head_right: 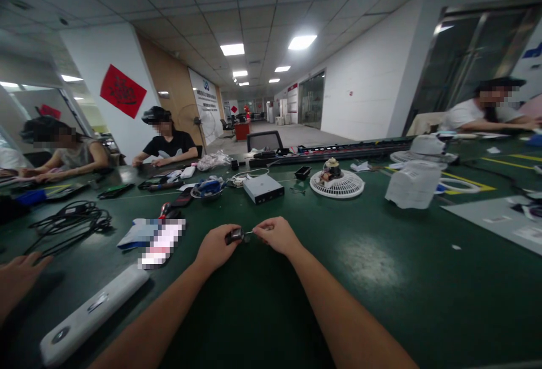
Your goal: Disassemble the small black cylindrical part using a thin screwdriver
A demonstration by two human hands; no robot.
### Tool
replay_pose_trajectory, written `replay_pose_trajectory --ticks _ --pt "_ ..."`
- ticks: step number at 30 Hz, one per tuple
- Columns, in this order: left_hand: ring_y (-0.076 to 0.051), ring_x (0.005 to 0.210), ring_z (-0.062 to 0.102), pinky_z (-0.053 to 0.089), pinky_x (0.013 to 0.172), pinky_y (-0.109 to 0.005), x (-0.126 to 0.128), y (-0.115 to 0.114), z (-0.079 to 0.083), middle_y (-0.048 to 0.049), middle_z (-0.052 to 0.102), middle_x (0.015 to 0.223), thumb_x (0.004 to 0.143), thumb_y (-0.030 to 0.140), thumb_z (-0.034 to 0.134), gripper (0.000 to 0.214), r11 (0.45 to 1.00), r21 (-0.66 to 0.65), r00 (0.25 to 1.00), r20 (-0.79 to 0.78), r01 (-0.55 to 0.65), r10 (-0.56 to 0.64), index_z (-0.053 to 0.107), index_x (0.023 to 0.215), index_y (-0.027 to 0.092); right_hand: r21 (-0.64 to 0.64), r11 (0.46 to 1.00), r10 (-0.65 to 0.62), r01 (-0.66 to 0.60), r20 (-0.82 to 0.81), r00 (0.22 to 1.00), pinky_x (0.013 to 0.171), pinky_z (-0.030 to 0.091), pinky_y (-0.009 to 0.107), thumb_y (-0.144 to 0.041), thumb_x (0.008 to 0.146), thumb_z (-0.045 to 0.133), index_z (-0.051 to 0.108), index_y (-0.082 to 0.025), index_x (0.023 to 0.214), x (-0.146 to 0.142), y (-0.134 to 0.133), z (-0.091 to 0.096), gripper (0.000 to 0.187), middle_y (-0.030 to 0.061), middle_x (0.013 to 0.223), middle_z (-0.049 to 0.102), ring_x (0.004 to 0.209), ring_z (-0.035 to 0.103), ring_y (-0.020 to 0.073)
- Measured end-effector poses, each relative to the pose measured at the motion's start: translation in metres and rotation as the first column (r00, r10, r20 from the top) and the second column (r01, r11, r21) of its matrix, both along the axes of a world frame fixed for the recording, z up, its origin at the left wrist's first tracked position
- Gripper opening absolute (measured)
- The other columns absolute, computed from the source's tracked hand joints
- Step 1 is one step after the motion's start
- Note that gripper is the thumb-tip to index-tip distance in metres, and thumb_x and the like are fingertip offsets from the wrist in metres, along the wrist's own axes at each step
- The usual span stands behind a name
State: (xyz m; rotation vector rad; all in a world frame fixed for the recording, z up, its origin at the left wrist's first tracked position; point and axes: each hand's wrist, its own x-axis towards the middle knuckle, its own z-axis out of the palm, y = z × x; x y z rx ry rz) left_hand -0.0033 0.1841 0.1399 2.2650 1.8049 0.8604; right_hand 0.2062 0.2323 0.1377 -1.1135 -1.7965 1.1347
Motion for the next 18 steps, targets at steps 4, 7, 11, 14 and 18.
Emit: replay_pose_trajectory --ticks 4,7,11,14,18 --pt "-0.023 0.1 0.063 0.047 0.087 -0.033 -0.001 0.0 0.001 -0.0055 0.069 0.109 0.081 0.02 0.064 0.032 0.998 0.017 0.998 0.023 -0.059 0.058 0.066 0.112 0.023 0.259 0.966 -0.033 -0.026 0.219 0.975 0.07 0.048 0.033 -0.021 0.071 0.071 0.078 -0.024 0.081 0.002 -0.002 -0.001 0.013 0.0037 0.08 0.075 0.073 0.065 0.0211" --pt "-0.023 0.099 0.064 0.047 0.085 -0.033 -0.003 0.001 0.001 -0.0053 0.07 0.109 0.083 0.023 0.063 0.029 0.993 0.049 0.992 0.063 -0.111 0.107 0.065 0.111 0.024 0.371 0.928 -0.107 0.034 0.177 0.978 0.074 0.046 0.035 -0.023 0.081 0.061 0.076 -0.024 0.092 -0.001 -0.005 -0.001 0.019 0.0059 0.091 0.074 0.081 0.065 0.0229" --pt "-0.022 0.096 0.065 0.048 0.082 -0.033 -0.006 0.003 -0.001 -0.0047 0.071 0.104 0.083 0.025 0.063 0.027 0.98 0.054 0.975 0.122 -0.193 0.185 0.064 0.11 0.024 0.348 0.918 -0.267 0.189 0.193 0.944 0.063 0.043 0.032 -0.028 0.08 0.064 0.072 -0.023 0.097 -0.008 -0.009 0.0 0.019 0.0049 0.079 0.071 0.069 0.063 0.0207" --pt "-0.022 0.092 0.067 0.049 0.081 -0.033 -0.007 0.005 -0.003 -0.0044 0.072 0.1 0.081 0.026 0.065 0.027 0.974 0.029 0.963 0.162 -0.223 0.216 0.063 0.108 0.023 0.322 0.921 -0.3 0.217 0.235 0.925 0.058 0.041 0.03 -0.031 0.079 0.066 0.072 -0.023 0.09 -0.019 -0.013 0.001 0.015 0.0033 0.07 0.068 0.062 0.06 0.019" --pt "-0.02 0.086 0.068 0.049 0.076 -0.03 -0.007 0.007 -0.005 -0.0036 0.073 0.093 0.079 0.024 0.066 0.027 0.979 -0.016 0.961 0.192 -0.201 0.201 0.062 0.106 0.022 0.335 0.937 -0.218 0.099 0.34 0.915 0.061 0.041 0.03 -0.036 0.083 0.063 0.074 -0.025 0.099 -0.034 -0.018 0.002 0.023 0.0043 0.077 0.071 0.068 0.063 0.0198"
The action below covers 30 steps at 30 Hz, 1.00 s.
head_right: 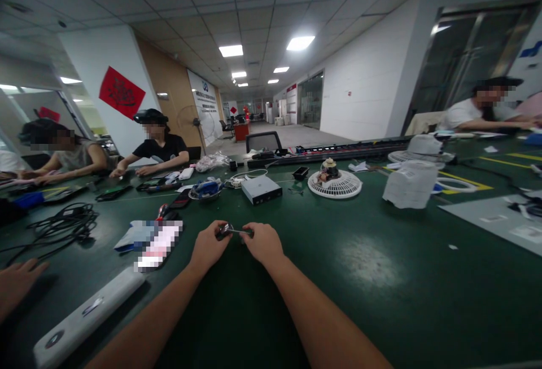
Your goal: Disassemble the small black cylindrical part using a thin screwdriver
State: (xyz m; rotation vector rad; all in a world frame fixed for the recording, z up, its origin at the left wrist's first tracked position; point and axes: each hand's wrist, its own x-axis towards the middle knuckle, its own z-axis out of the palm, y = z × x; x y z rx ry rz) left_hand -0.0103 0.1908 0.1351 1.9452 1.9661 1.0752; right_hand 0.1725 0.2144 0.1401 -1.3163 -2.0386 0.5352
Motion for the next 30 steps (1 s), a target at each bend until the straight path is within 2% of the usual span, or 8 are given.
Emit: replay_pose_trajectory --ticks 3,5,8,12,17,21,25,30 --pt "-0.019 0.084 0.068 0.05 0.076 -0.029 0.0 0.0 0.0 -0.0028 0.072 0.091 0.078 0.022 0.067 0.027 0.999 -0.005 0.999 0.016 0.045 -0.045 0.062 0.104 0.022 -0.037 0.998 0.062 -0.058 0.135 0.989 0.064 0.042 0.029 -0.035 0.08 0.067 0.075 -0.026 0.095 -0.004 -0.002 0.0 0.019 0.0032 0.082 0.073 0.076 0.065 0.0201" --pt "-0.019 0.086 0.067 0.05 0.078 -0.029 0.001 0.001 0.0 -0.0026 0.072 0.092 0.077 0.022 0.067 0.027 0.997 0.002 0.997 0.017 0.081 -0.081 0.061 0.103 0.022 -0.077 0.996 0.059 -0.049 0.137 0.989 0.063 0.041 0.027 -0.032 0.077 0.071 0.075 -0.025 0.088 -0.002 -0.001 0.0 0.014 0.002 0.082 0.073 0.076 0.065 0.0184" --pt "-0.019 0.089 0.067 0.05 0.08 -0.03 0.002 0.001 -0.001 -0.0026 0.072 0.095 0.077 0.023 0.068 0.027 0.989 0.004 0.988 0.025 0.151 -0.151 0.06 0.103 0.022 -0.144 0.99 0.0 -0.004 -0.029 1.0 0.06 0.04 0.024 -0.028 0.074 0.072 0.072 -0.021 0.082 0.005 0.002 0.001 0.01 0.0004 0.076 0.071 0.07 0.062 0.0149" --pt "-0.02 0.091 0.066 0.05 0.081 -0.032 0.004 0.0 -0.002 -0.003 0.07 0.096 0.077 0.024 0.069 0.027 0.979 0.014 0.979 -0.016 0.203 -0.203 0.06 0.102 0.022 -0.151 0.988 -0.059 0.016 -0.281 0.958 0.061 0.041 0.024 -0.034 0.077 0.069 0.071 -0.017 0.08 0.018 0.007 0.005 0.017 0.0007 0.074 0.069 0.067 0.06 0.0141" --pt "-0.02 0.089 0.063 0.048 0.079 -0.032 0.007 -0.005 0.003 -0.0022 0.069 0.095 0.077 0.026 0.07 0.025 0.961 0.039 0.954 -0.136 0.274 -0.267 0.062 0.101 0.023 -0.182 0.975 0.074 -0.128 -0.277 0.958 0.059 0.04 0.024 -0.032 0.078 0.068 0.071 -0.016 0.08 0.02 0.007 0.005 0.017 -0.0002 0.07 0.066 0.065 0.057 0.0137" --pt "-0.021 0.087 0.061 0.046 0.078 -0.033 0.008 -0.009 0.008 -0.0028 0.068 0.095 0.077 0.027 0.071 0.026 0.948 0.032 0.927 -0.22 0.317 -0.303 0.063 0.101 0.022 -0.152 0.973 0.132 -0.172 -0.241 0.961 0.065 0.042 0.025 -0.028 0.082 0.062 0.072 -0.016 0.084 0.016 0.003 0.003 0.016 0.0015 0.076 0.069 0.071 0.06 0.0145" --pt "-0.021 0.087 0.061 0.046 0.077 -0.032 0.008 -0.01 0.008 -0.0025 0.069 0.096 0.077 0.029 0.072 0.029 0.944 0.04 0.925 -0.216 0.328 -0.312 0.063 0.103 0.023 -0.091 0.973 0.18 -0.211 -0.264 0.948 0.068 0.045 0.027 -0.03 0.083 0.061 0.071 -0.017 0.086 0.016 0.002 0.001 0.017 0.0023 0.08 0.07 0.073 0.061 0.0157" --pt "-0.021 0.089 0.061 0.046 0.079 -0.032 0.009 -0.01 0.005 -0.0026 0.068 0.098 0.078 0.031 0.071 0.031 0.932 0.061 0.911 -0.239 0.358 -0.335 0.063 0.107 0.024 0.011 0.981 0.188 -0.195 -0.322 0.928 0.07 0.047 0.028 -0.027 0.081 0.063 0.069 -0.017 0.086 0.013 0.001 -0.001 0.013 0.0036 0.084 0.069 0.076 0.062 0.0163"
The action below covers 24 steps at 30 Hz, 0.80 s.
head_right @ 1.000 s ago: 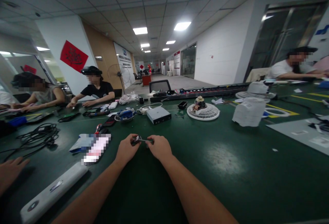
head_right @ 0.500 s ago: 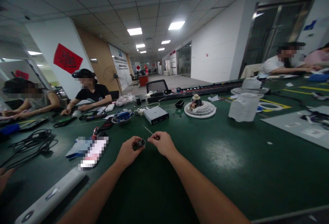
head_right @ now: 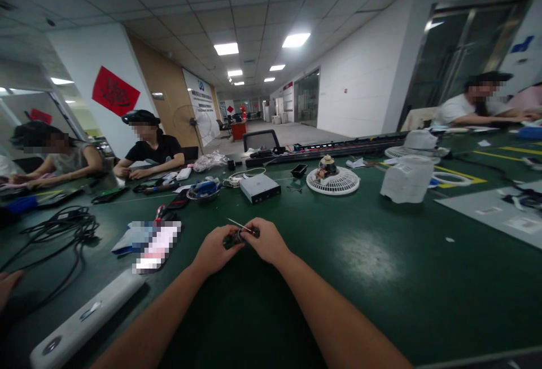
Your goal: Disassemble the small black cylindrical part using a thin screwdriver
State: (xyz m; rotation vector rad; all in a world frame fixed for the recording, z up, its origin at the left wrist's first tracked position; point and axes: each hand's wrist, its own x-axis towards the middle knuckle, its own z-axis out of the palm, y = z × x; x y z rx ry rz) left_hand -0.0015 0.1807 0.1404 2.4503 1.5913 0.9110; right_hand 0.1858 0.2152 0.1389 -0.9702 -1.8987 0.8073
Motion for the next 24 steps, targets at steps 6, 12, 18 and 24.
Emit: replay_pose_trajectory --ticks 6,12,18,24 --pt "-0.021 0.089 0.06 0.046 0.08 -0.034 -0.001 -0.002 0.0 -0.0037 0.068 0.098 0.08 0.028 0.07 0.031 0.999 0.017 0.999 -0.025 0.044 -0.043 0.062 0.109 0.022 -0.076 0.996 -0.053 0.055 0.029 0.998 0.062 0.044 0.025 -0.025 0.072 0.071 0.068 -0.017 0.081 0.001 0.001 0.001 0.012 -0.0003 0.073 0.065 0.067 0.058 0.014" --pt "-0.021 0.092 0.06 0.046 0.081 -0.034 -0.001 -0.004 0.002 -0.0031 0.068 0.102 0.081 0.027 0.069 0.032 0.997 0.015 0.997 -0.004 0.08 -0.08 0.061 0.111 0.024 -0.055 0.996 -0.057 0.065 0.135 0.989 0.053 0.036 0.023 -0.036 0.073 0.072 0.067 -0.018 0.077 0.006 0.0 0.003 0.019 -0.0022 0.065 0.059 0.06 0.052 0.0122" --pt "-0.021 0.09 0.061 0.047 0.081 -0.035 0.003 0.0 0.002 -0.0032 0.069 0.102 0.083 0.029 0.066 0.03 0.995 0.024 0.995 0.022 -0.093 0.092 0.061 0.112 0.024 0.035 0.992 -0.126 0.121 0.196 0.972 0.058 0.038 0.026 -0.035 0.094 0.047 0.059 -0.02 0.109 0.01 -0.002 0.012 0.025 -0.0003 0.072 0.063 0.063 0.057 0.0143" --pt "-0.022 0.089 0.064 0.047 0.081 -0.035 -0.005 0.004 0.004 -0.0027 0.071 0.097 0.081 0.03 0.067 0.026 0.974 -0.005 0.974 0.025 -0.225 0.226 0.062 0.105 0.024 0.187 0.98 -0.138 0.062 0.423 0.896 0.075 0.041 0.028 -0.025 0.093 0.051 0.069 -0.021 0.098 0.026 0.003 0.022 0.019 0.0047 0.096 0.068 0.088 0.061 0.0178"
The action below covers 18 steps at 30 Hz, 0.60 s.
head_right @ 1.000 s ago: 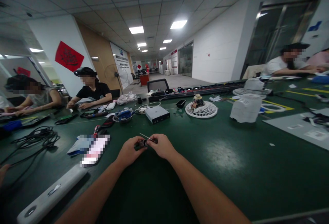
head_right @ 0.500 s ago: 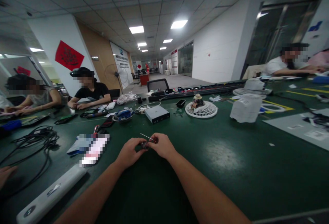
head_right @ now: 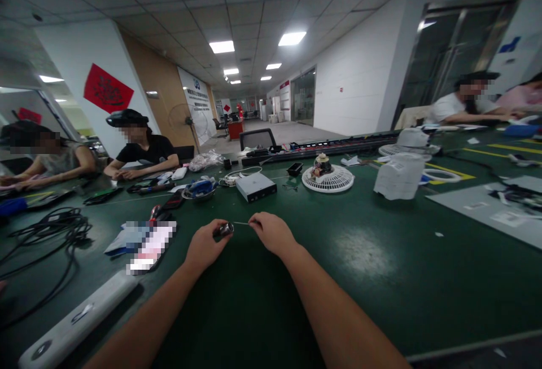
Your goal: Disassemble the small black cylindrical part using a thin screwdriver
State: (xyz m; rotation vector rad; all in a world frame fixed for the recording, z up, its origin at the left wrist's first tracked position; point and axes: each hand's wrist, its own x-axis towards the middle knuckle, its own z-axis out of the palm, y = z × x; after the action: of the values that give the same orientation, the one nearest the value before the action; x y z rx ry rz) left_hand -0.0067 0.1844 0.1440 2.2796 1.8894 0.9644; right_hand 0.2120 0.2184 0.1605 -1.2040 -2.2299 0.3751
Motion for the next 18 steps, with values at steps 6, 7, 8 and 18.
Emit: replay_pose_trajectory --ticks 6,7,8,18 --pt "-0.022 0.09 0.064 0.047 0.081 -0.034 -0.0011 0.0005 -0.0002 -0.0017 0.071 0.098 0.08 0.029 0.068 0.028 0.998 -0.019 0.997 -0.044 0.062 -0.063 0.065 0.107 0.025 0.043 0.999 0.018 -0.021 0.086 0.996 0.075 0.041 0.028 -0.027 0.092 0.053 0.072 -0.024 0.101 -0.0002 -0.0034 0.0032 0.021 0.0043 0.095 0.065 0.09 0.059 0.0181" --pt "-0.022 0.091 0.064 0.047 0.082 -0.034 -0.0005 0.0002 -0.0002 -0.0017 0.071 0.1 0.08 0.03 0.068 0.029 0.998 -0.011 0.996 -0.059 0.069 -0.07 0.066 0.108 0.026 0.062 0.998 -0.002 -0.004 0.092 0.996 0.075 0.041 0.029 -0.028 0.092 0.052 0.072 -0.025 0.102 -0.0008 -0.0043 0.003 0.022 0.0044 0.095 0.065 0.09 0.059 0.0183" --pt "-0.022 0.092 0.064 0.046 0.084 -0.035 0.0 -0.0001 -0.0002 -0.0018 0.071 0.101 0.08 0.031 0.068 0.03 0.997 -0.006 0.995 -0.069 0.074 -0.074 0.066 0.11 0.026 0.082 0.997 -0.016 0.008 0.1 0.995 0.074 0.041 0.029 -0.028 0.093 0.051 0.072 -0.025 0.102 -0.0011 -0.005 0.0027 0.023 0.0047 0.095 0.065 0.089 0.059 0.0186" --pt "-0.022 0.099 0.064 0.045 0.091 -0.035 -0.0028 0.0019 -0.0013 -0.0013 0.071 0.11 0.079 0.027 0.069 0.033 0.994 -0.048 0.994 -0.05 0.098 -0.1 0.067 0.112 0.026 0.002 1.0 0.0 0.0 0.052 0.999 0.072 0.043 0.029 -0.03 0.087 0.056 0.074 -0.023 0.092 -0.0016 -0.0054 -0.0005 0.02 0.0048 0.088 0.067 0.081 0.06 0.0181"
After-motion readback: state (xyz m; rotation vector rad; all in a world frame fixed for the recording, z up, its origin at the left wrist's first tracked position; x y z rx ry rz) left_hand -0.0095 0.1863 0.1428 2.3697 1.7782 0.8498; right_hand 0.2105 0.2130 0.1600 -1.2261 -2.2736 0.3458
